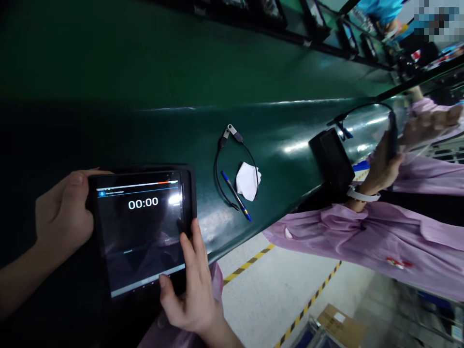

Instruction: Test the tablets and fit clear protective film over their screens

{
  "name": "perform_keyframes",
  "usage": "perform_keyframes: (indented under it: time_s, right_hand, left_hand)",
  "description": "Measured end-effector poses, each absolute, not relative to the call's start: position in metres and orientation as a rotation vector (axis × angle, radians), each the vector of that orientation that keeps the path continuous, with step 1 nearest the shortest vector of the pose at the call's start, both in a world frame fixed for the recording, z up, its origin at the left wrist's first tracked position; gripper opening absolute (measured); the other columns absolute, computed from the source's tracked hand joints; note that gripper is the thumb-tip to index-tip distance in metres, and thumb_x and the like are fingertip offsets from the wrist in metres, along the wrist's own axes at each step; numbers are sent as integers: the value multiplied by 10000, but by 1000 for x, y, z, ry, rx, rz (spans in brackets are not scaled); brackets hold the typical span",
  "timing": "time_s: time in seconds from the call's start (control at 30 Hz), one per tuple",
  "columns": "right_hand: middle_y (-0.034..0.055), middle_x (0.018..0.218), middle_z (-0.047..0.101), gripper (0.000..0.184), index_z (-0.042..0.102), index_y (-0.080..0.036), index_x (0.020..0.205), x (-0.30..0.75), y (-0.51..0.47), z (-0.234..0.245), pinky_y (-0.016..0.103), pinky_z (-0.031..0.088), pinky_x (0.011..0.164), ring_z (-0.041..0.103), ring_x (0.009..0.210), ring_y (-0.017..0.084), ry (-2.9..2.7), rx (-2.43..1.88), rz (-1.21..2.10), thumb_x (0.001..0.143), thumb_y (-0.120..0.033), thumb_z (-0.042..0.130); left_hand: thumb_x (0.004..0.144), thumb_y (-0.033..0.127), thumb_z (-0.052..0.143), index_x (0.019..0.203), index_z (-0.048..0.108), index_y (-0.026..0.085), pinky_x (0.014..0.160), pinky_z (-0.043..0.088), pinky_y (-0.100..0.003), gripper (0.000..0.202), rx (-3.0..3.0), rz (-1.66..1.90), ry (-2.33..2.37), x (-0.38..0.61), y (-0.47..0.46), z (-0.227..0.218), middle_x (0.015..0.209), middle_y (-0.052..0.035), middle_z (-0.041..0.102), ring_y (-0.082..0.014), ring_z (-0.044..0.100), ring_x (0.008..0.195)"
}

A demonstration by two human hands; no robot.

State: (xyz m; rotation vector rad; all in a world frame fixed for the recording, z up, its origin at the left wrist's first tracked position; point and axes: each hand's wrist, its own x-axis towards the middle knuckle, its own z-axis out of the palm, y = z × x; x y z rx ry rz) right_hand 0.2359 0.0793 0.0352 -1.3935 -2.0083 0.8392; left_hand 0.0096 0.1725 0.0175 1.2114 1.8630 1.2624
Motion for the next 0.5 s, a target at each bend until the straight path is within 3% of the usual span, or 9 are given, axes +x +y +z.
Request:
perform_keyframes:
  time_s: [0.23, 0.5]
  right_hand:
    - [73, 1630, 115, 607, 371, -236, 1471, 233, 78, 33, 604, 399, 1106, 236, 1469, 366, -2022, -1399, 733, 880, -157, 484]
    - [58, 1633, 101, 568, 443, -272, 1434, 232, 81, 33, 593, 412, 1098, 235, 1470, 363, -2021, -1393, 732, 883, -141, 486]
  left_hand:
    - [973, 497, 401, 912, 741, 258, 560, 447, -209, 421, 1230, 1260, 1882, 10, 174, 16, 841, 18, 699, -120, 617, 774]
    - [983, 484, 390, 934, 735, 239, 598, 453, -201, 425, 1242, 1280, 1820, 10, 173, 18, 862, 13, 700, -114, 619, 803]
